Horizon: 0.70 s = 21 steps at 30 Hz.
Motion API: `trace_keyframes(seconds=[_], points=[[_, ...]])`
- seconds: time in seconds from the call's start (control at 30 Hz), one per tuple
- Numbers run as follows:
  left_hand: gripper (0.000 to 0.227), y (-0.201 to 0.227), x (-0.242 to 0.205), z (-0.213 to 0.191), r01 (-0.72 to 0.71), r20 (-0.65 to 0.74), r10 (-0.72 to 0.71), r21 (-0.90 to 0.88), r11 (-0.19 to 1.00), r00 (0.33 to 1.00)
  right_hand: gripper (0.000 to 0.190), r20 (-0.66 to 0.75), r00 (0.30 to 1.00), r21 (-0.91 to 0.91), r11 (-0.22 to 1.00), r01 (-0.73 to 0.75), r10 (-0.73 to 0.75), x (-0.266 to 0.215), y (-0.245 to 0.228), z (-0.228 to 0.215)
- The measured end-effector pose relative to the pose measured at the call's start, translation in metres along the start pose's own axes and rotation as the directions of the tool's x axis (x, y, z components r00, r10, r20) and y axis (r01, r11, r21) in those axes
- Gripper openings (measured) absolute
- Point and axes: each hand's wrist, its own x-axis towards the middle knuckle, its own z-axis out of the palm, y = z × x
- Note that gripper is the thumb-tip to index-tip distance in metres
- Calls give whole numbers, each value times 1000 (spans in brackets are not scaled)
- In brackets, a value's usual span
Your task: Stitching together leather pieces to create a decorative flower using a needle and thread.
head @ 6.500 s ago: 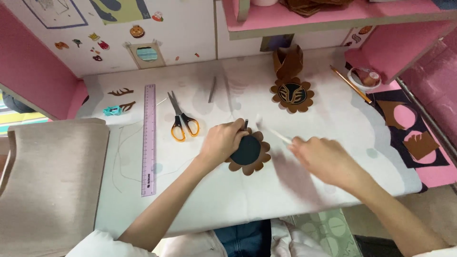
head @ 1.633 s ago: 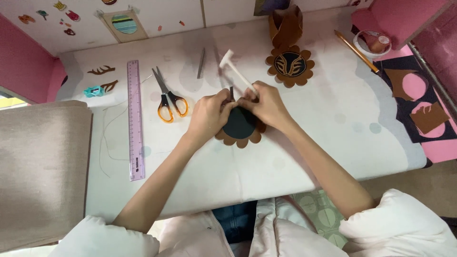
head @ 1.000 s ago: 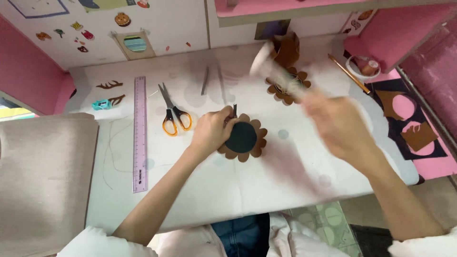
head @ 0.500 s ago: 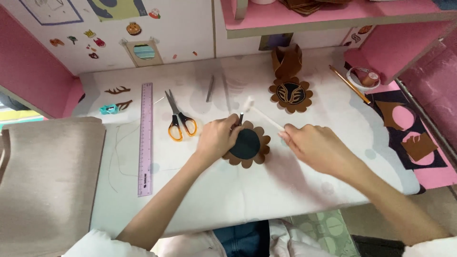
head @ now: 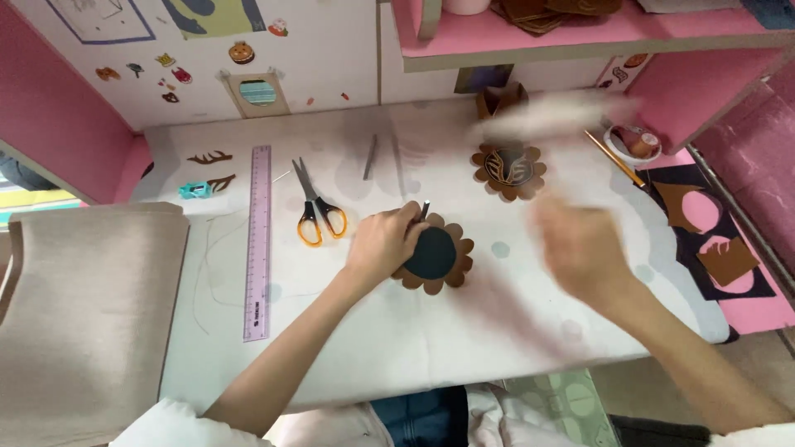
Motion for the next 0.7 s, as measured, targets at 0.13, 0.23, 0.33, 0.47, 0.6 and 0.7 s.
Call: trace_keyframes(seconds=[0.13,0.23,0.33,0.47,0.6,0.7], points=[[16,-2,1,-2,18,16,-17,-16,1000,1000,6,391,920,-114,991,74,-24,37,-43,-79],[17,0,-2,-1,24,35,-23,-25,999,999,25,-113,983,45,989,-140,144,20,1,-64],[16,-2,-1,0,18,21,-18,-4,1000,1000,25,51,997,-190,979,70,-61,17,-9,-29],[19,-6,2,8,57,42,-55,-35,998,998,18,268,962,16,998,-57,51,47,-42,-87],[16,-1,-1,-2,45,55,-44,-19,999,998,33,150,988,224,972,-70,37,33,-27,-30],[18,5,-1,-7,71,60,-69,-40,997,996,24,611,792,-1,1000,-28,23,59,-83,-92]])
